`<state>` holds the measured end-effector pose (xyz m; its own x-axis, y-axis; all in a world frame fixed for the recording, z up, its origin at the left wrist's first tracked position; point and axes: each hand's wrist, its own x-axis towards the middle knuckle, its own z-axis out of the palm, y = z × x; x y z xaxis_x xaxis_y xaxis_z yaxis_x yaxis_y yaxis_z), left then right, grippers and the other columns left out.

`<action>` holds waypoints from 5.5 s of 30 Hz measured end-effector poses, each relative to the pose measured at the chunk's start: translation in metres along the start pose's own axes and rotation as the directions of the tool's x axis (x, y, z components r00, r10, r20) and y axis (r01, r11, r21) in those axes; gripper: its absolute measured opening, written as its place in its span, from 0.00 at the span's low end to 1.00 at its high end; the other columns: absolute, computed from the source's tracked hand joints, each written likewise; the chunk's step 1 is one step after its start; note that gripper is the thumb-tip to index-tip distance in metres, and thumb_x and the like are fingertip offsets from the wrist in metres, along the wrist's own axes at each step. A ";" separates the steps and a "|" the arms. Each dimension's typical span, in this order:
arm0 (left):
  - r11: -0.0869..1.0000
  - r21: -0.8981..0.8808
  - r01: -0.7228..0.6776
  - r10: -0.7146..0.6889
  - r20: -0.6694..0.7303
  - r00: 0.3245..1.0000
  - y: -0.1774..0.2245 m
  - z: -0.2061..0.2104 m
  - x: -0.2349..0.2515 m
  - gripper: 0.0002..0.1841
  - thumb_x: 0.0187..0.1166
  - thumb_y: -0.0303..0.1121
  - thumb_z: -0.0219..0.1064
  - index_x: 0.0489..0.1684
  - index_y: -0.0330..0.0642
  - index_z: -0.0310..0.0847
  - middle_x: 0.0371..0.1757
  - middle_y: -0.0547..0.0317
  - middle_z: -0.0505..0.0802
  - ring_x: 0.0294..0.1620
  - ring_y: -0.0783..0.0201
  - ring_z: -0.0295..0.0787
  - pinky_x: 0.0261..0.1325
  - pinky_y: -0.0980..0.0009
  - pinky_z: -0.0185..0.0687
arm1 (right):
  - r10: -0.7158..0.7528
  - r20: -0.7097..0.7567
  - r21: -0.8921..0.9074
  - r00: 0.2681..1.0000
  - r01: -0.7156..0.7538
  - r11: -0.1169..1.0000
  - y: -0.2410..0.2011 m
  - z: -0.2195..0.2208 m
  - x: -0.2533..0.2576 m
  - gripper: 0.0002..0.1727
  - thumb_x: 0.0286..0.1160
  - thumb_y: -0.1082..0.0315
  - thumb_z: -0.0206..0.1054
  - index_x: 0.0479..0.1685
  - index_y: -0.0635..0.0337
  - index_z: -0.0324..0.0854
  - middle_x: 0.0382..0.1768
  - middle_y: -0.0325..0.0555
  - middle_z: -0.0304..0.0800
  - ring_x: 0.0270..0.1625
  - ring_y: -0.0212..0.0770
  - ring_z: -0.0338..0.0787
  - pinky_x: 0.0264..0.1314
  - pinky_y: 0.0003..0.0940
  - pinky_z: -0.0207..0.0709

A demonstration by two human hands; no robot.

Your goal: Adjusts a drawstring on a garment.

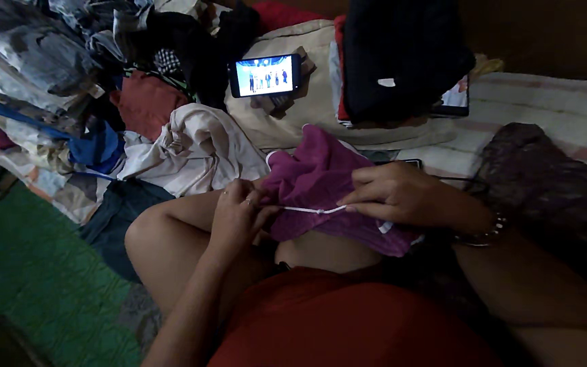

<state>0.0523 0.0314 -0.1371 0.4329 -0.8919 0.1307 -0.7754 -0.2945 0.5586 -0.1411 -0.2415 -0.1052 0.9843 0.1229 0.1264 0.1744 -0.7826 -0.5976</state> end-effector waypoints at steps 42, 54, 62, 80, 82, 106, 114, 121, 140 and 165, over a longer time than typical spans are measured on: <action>0.978 -0.023 -0.206 0.207 0.185 0.961 0.060 0.040 0.039 0.13 0.87 0.37 0.60 0.58 0.43 0.87 0.44 0.48 0.90 0.43 0.50 0.92 0.46 0.54 0.88 | 0.010 -0.091 -0.117 0.996 -0.021 0.993 -0.013 0.013 0.002 0.16 0.76 0.61 0.60 0.32 0.54 0.95 0.26 0.39 0.81 0.27 0.35 0.82 0.24 0.32 0.74; 0.935 -0.355 -0.010 0.089 0.207 0.974 0.050 0.023 0.038 0.13 0.88 0.40 0.61 0.44 0.41 0.87 0.43 0.58 0.90 0.44 0.68 0.88 0.50 0.67 0.86 | -0.013 -0.154 -0.056 0.988 0.004 0.998 -0.012 0.012 0.004 0.16 0.80 0.58 0.61 0.40 0.49 0.97 0.22 0.33 0.81 0.26 0.29 0.79 0.27 0.25 0.72; 0.969 -0.246 0.000 0.046 0.181 0.982 0.043 0.024 0.035 0.15 0.87 0.42 0.62 0.41 0.40 0.87 0.41 0.57 0.90 0.41 0.65 0.89 0.46 0.63 0.87 | -0.056 -0.114 -0.063 0.992 0.049 0.997 -0.004 0.013 0.004 0.17 0.81 0.59 0.60 0.42 0.50 0.97 0.23 0.34 0.82 0.26 0.30 0.81 0.28 0.25 0.74; 0.965 -0.262 0.007 0.034 0.152 0.988 0.040 0.024 0.030 0.16 0.87 0.44 0.62 0.38 0.41 0.88 0.37 0.58 0.90 0.37 0.65 0.88 0.43 0.63 0.85 | -0.082 -0.053 0.174 0.995 0.090 0.981 -0.010 0.006 0.005 0.13 0.78 0.56 0.67 0.39 0.50 0.97 0.30 0.33 0.83 0.40 0.25 0.79 0.43 0.16 0.72; 0.963 -0.270 0.003 0.040 0.152 0.988 0.039 0.027 0.030 0.16 0.87 0.44 0.62 0.39 0.41 0.88 0.37 0.58 0.89 0.38 0.65 0.88 0.43 0.64 0.85 | -0.092 -0.038 0.197 0.995 0.098 0.975 -0.010 0.008 0.005 0.13 0.76 0.57 0.68 0.38 0.50 0.97 0.40 0.35 0.88 0.50 0.28 0.82 0.52 0.19 0.76; 0.792 -0.605 0.082 0.008 0.146 0.989 0.040 0.025 0.029 0.15 0.84 0.40 0.67 0.29 0.40 0.85 0.43 0.61 0.83 0.43 0.75 0.80 0.46 0.79 0.79 | -0.147 0.066 0.688 0.987 0.062 0.723 0.011 0.023 0.012 0.11 0.78 0.66 0.68 0.39 0.64 0.94 0.50 0.40 0.94 0.57 0.25 0.88 0.62 0.19 0.81; 0.260 -0.963 0.073 0.065 0.093 0.993 0.048 0.031 0.023 0.10 0.87 0.39 0.62 0.32 0.50 0.82 0.45 0.66 0.94 0.51 0.70 0.91 0.57 0.67 0.86 | -0.121 0.063 0.667 0.991 0.049 0.744 0.009 0.021 0.014 0.11 0.76 0.64 0.70 0.35 0.62 0.95 0.47 0.38 0.95 0.55 0.23 0.87 0.61 0.17 0.80; 0.271 -0.956 0.115 0.120 0.151 0.981 0.053 0.038 0.025 0.13 0.91 0.44 0.54 0.41 0.51 0.80 0.34 0.77 0.84 0.35 0.82 0.79 0.40 0.81 0.76 | 0.014 0.062 0.778 0.998 -0.058 0.625 0.005 0.015 0.012 0.09 0.77 0.66 0.69 0.38 0.60 0.94 0.48 0.32 0.94 0.54 0.21 0.88 0.57 0.16 0.83; 0.319 -0.944 0.081 0.140 0.132 0.981 0.047 0.029 0.025 0.15 0.91 0.29 0.54 0.64 0.36 0.84 0.52 0.65 0.93 0.46 0.76 0.89 0.51 0.75 0.87 | 0.123 -0.039 0.731 0.992 -0.055 0.680 -0.007 0.004 0.011 0.09 0.78 0.71 0.67 0.42 0.60 0.94 0.50 0.35 0.92 0.53 0.24 0.89 0.57 0.17 0.84; 0.290 -0.942 0.169 0.154 0.220 0.963 0.057 0.033 0.040 0.15 0.83 0.22 0.65 0.60 0.46 0.66 0.46 0.60 0.96 0.44 0.65 0.97 0.54 0.67 0.92 | 0.288 -0.138 0.773 0.948 -0.079 0.630 -0.009 0.027 0.016 0.11 0.76 0.77 0.64 0.48 0.63 0.92 0.49 0.38 0.91 0.51 0.29 0.90 0.55 0.22 0.87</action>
<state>0.0105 -0.0324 -0.1273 0.1965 -0.9800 0.0312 0.2819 0.0870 0.9555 -0.1265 -0.2163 -0.1190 0.9796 -0.1928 0.0570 0.0520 -0.0309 -0.9982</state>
